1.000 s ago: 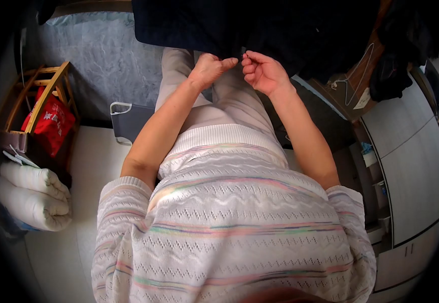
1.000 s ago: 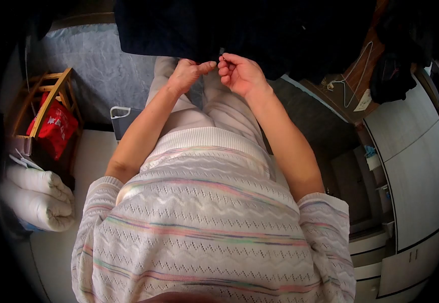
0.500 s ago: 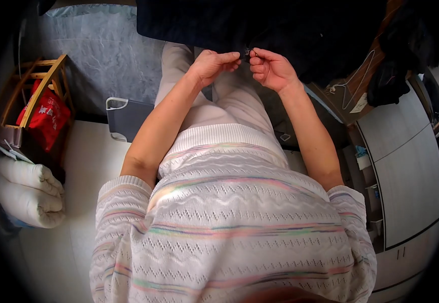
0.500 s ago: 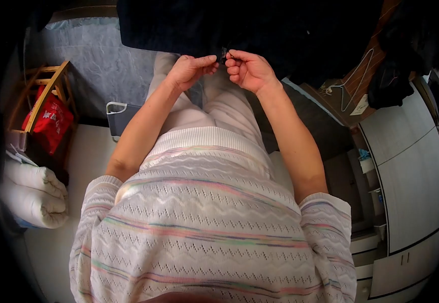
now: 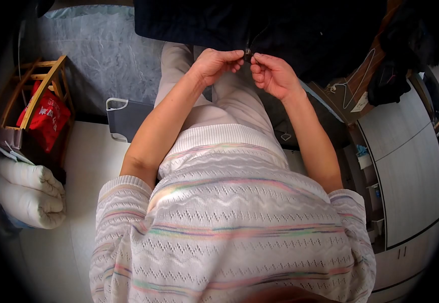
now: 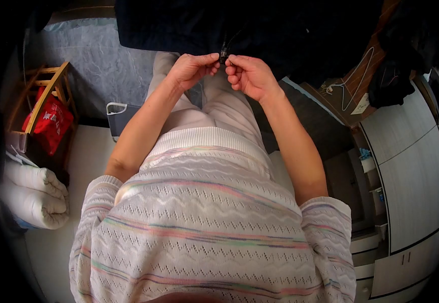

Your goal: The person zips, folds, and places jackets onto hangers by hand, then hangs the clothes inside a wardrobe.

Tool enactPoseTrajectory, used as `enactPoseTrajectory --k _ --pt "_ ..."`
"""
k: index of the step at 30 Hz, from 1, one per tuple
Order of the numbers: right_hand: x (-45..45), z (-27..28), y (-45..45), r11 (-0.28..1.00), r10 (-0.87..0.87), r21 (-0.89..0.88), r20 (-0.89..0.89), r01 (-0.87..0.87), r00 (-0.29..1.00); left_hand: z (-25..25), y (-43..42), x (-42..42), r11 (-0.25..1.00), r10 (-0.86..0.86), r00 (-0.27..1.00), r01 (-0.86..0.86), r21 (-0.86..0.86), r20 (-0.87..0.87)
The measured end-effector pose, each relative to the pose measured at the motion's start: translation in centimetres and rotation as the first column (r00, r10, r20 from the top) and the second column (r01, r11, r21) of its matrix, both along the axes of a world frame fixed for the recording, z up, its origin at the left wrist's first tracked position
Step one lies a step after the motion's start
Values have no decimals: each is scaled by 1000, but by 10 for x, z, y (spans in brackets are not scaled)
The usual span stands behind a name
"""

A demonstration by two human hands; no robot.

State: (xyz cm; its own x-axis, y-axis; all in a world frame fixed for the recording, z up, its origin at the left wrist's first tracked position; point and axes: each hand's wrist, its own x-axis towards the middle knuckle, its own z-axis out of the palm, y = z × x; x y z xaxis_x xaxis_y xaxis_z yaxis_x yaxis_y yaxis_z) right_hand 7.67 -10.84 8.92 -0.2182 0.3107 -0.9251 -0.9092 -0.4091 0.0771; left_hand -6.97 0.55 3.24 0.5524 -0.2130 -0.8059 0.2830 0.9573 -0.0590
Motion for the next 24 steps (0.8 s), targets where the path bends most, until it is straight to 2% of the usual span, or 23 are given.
enactPoseTrajectory --k 9,12,15,24 --pt "-1 6 6 998 8 62 103 -14 995 0 0 -1 995 44 996 -38 -87 73" --pt "1 8 14 988 137 46 217 -151 966 -1 0 -3 991 66 995 -56 -123 77" --pt "4 12 22 973 192 76 259 -218 947 2 3 -3 990 69 993 -57 -129 95" --pt "5 14 25 976 182 68 259 -206 948 4 3 -5 993 55 994 -44 -109 94"
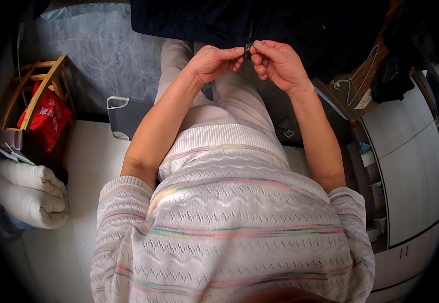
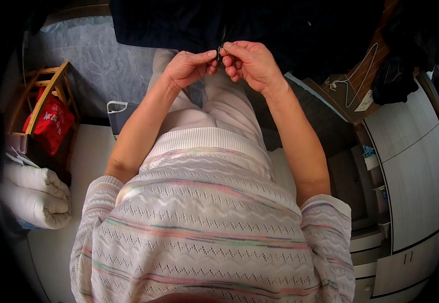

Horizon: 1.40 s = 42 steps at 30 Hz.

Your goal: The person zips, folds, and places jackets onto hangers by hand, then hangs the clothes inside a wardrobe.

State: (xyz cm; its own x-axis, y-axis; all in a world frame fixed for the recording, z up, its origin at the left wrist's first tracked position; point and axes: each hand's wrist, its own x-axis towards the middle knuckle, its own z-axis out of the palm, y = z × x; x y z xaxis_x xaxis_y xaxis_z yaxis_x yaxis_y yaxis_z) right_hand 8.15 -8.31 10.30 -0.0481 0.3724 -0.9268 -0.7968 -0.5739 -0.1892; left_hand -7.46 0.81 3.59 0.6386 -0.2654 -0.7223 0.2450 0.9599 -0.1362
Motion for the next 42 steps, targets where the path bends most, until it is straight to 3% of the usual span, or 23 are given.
enactPoseTrajectory --k 7,10,13,16,17,18,19,22,25,28,31,34,40,42 --pt "-36 15 -40 967 -200 -204 -221 155 955 2 -2 3 1000 24 1000 -24 1 10" --pt "-42 19 -28 884 -440 -237 -128 404 889 4 -1 6 1000 10 1000 -10 26 2" --pt "-41 13 -31 966 -253 -83 -138 243 958 9 1 10 997 -21 998 25 74 -52" --pt "-26 23 -27 989 127 -104 183 -109 975 11 1 11 990 -52 993 65 125 -102" --pt "-17 24 -19 986 140 -132 322 -101 936 13 3 11 987 -65 991 80 139 -113" --pt "-3 23 -5 920 344 -85 644 -383 683 15 2 12 984 -82 989 100 147 -122" --pt "10 17 8 764 399 -144 871 -629 286 13 0 12 985 -79 990 95 144 -116" --pt "20 1 17 469 505 -281 863 -837 -7 8 3 7 983 -82 990 99 156 -112" --pt "22 -7 15 372 462 -272 884 -888 -77 11 5 4 979 -97 987 118 168 -127" --pt "19 -11 18 732 507 -21 684 -681 524 8 -1 6 983 -81 989 100 156 -124" --pt "17 -16 18 861 427 8 531 -508 732 10 1 9 979 -95 986 118 167 -137" --pt "10 -12 10 898 346 47 540 -438 767 11 3 8 979 -94 984 119 163 -154" --pt "11 1 7 824 543 -113 436 -555 718 9 1 9 981 -92 983 117 156 -160" --pt "7 -5 0 778 527 -84 627 -622 574 10 3 9 977 -108 982 133 166 -152"
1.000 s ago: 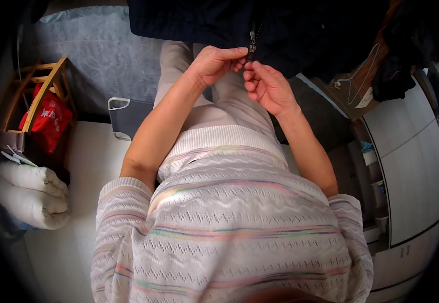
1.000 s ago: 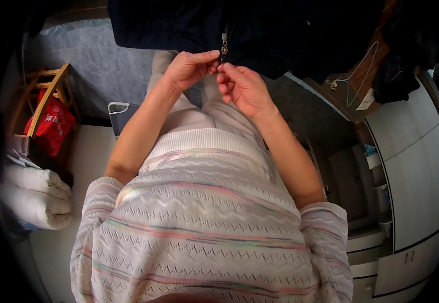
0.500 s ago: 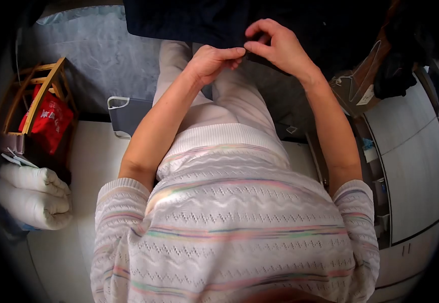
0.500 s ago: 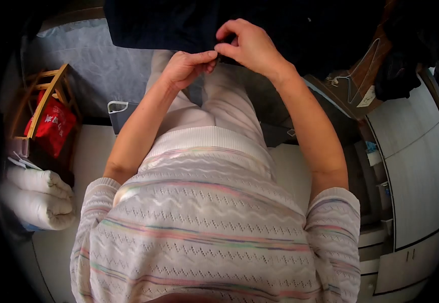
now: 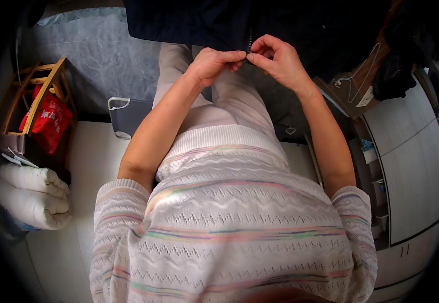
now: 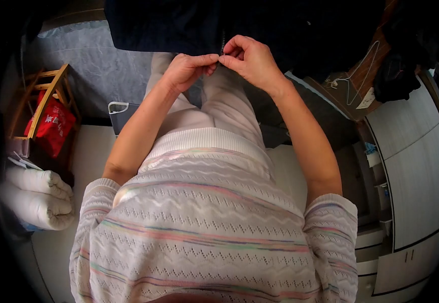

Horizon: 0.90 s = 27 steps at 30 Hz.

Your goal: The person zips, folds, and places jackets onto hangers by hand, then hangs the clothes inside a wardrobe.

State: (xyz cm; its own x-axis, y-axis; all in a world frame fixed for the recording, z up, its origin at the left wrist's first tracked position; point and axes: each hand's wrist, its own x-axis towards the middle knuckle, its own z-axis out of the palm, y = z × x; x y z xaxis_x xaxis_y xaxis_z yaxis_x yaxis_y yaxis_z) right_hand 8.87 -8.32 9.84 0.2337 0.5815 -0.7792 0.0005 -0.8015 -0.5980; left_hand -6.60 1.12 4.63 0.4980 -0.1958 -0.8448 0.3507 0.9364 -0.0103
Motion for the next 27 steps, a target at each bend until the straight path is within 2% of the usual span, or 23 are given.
enactPoseTrajectory --k 1,4,7,13,16,18,22,25,27 --pt "-2 -1 -3 996 48 74 85 -55 995 0 0 -1 1000 0 1000 0 -1 -3" --pt "-8 4 -4 998 54 27 179 -59 982 -1 -2 1 1000 2 1000 -2 -5 -6" --pt "-15 12 -3 996 -31 -74 116 40 993 -1 -2 1 1000 6 1000 -6 -6 -6" --pt "-24 9 -9 993 53 81 370 -89 927 5 -6 7 996 -23 999 27 87 -45" --pt "-28 9 -11 969 168 74 499 -234 850 8 -10 14 983 -32 994 50 177 -101" --pt "-31 9 -11 961 213 49 494 -271 843 7 -17 18 972 -8 989 42 233 -145" --pt "-46 8 -19 920 294 76 512 -383 807 10 -20 23 974 14 982 30 225 -191" --pt "-52 9 -24 973 164 80 414 -215 895 9 -18 26 987 99 977 -73 144 -187" --pt "-47 13 -25 986 102 79 400 -145 911 2 -20 19 987 137 978 -121 105 -160"
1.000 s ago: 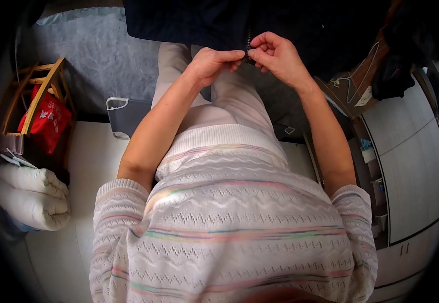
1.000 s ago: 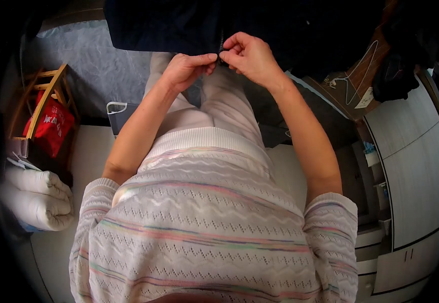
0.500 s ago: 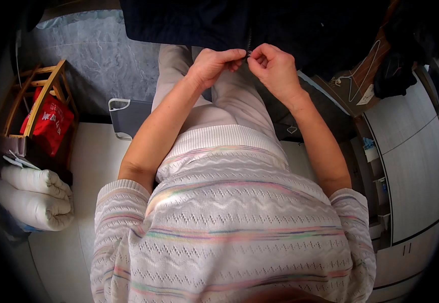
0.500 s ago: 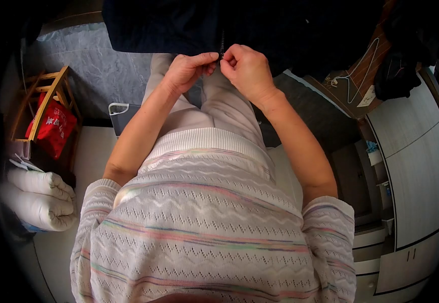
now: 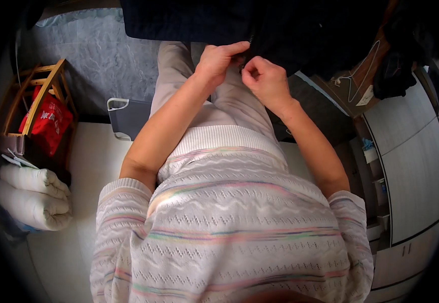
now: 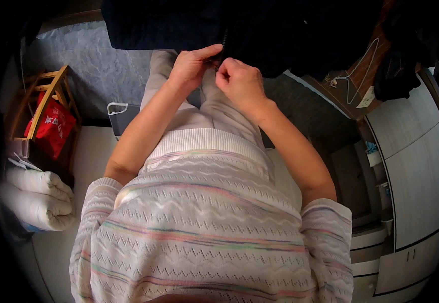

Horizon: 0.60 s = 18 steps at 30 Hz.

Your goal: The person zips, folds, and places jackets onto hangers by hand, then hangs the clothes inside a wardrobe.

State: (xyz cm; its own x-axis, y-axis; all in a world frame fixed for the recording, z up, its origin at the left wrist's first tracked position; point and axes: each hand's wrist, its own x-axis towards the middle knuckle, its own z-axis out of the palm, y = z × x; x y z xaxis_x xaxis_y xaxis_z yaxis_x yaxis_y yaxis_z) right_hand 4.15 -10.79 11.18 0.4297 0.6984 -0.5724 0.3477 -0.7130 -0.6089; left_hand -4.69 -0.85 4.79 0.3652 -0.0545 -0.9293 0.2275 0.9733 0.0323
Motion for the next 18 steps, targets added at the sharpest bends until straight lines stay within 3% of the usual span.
enactPoseTrajectory --k 8,12,18 --pt "0 4 -9 986 -156 61 -33 158 987 9 7 -5 997 -76 997 76 1 2" --pt "-8 0 -15 912 -384 58 -231 406 894 12 6 -10 989 -136 991 135 58 15" --pt "-11 -4 -19 849 -495 3 -347 529 796 10 -1 -9 993 -95 995 93 70 19"
